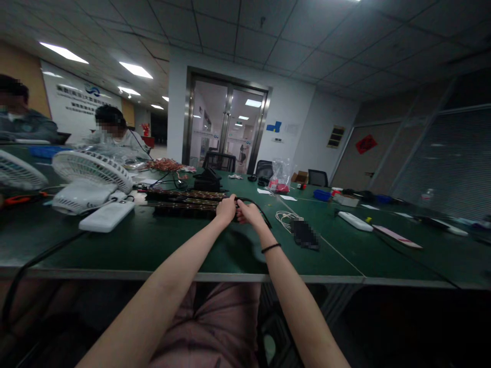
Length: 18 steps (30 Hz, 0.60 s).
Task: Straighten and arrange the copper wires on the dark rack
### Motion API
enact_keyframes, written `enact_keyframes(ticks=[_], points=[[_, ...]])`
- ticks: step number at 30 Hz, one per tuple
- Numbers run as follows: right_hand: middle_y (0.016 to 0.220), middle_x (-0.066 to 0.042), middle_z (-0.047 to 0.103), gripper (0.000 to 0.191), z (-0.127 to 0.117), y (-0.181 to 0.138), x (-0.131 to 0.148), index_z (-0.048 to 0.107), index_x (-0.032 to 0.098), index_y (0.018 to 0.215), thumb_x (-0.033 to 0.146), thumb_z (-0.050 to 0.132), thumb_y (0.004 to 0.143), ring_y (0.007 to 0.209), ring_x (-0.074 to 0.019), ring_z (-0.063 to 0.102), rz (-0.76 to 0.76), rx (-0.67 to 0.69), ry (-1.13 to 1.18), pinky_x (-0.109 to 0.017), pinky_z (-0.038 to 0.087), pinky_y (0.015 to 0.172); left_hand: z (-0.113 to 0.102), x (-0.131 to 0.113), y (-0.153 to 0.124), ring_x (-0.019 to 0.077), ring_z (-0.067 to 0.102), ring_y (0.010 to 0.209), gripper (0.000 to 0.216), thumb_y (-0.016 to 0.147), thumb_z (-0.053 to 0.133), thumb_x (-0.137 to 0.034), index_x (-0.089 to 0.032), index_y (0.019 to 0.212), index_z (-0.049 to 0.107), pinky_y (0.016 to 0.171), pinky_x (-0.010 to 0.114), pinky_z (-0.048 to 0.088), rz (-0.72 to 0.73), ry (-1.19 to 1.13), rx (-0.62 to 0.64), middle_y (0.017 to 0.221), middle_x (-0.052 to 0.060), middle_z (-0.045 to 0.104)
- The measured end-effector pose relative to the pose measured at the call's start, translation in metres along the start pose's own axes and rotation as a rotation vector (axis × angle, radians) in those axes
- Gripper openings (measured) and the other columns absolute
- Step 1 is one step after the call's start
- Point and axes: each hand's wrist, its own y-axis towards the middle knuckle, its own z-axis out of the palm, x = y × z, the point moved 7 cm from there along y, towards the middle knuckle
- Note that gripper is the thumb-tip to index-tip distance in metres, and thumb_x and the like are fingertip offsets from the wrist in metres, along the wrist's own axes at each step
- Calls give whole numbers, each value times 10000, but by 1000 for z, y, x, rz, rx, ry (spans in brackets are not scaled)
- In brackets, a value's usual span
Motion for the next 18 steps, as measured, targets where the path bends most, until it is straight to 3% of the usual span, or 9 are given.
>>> enact_keyframes(ticks=[2, 5, 8, 12, 18], points=[[552, -61, 612, 454, -23, -15, 7, 610, 129, 680, 493, 425, 878, 411, -123, 542, -31, -24, -69, -244, 461, 472, 2, 0, 0, 248, 636, 960, 365, 940, 334, -314, -269, 1237, 540, 778, 326, 470, -5, -15, -2, 1026, 116, 675], [739, -116, 677, 472, -88, -32, 22, 624, 141, 777, 515, 362, 897, 631, -176, 640, -163, -352, -244, -265, 486, 621, 4, 0, -2, 258, 637, 952, 383, 938, 335, -324, -281, 1258, 541, 774, 342, 473, -11, -31, 4, 1033, 117, 677], [990, -186, 672, 456, -146, -39, 17, 613, 136, 945, 496, 334, 912, 954, -254, 636, -93, -586, -452, -319, 454, 818, 2, 0, -3, 271, 636, 952, 388, 932, 341, -341, -283, 1250, 556, 771, 358, 478, -6, -32, -2, 1039, 119, 677], [1131, -238, 611, 507, -186, -35, -11, 532, 99, 1127, 479, 260, 930, 1087, -307, 584, 107, -585, -579, -400, 408, 912, -1, 0, -5, 270, 636, 957, 396, 926, 347, -345, -287, 1253, 562, 771, 360, 482, -6, -21, 6, 1046, 116, 676], [1172, -299, 567, 644, -199, -31, -45, 458, 30, 1219, 542, 212, 916, 1135, -369, 549, 264, -548, -615, -476, 378, 940, 0, 0, -6, 259, 635, 962, 402, 927, 347, -340, -294, 1269, 552, 777, 352, 485, -6, -16, 4, 1066, 112, 672]])
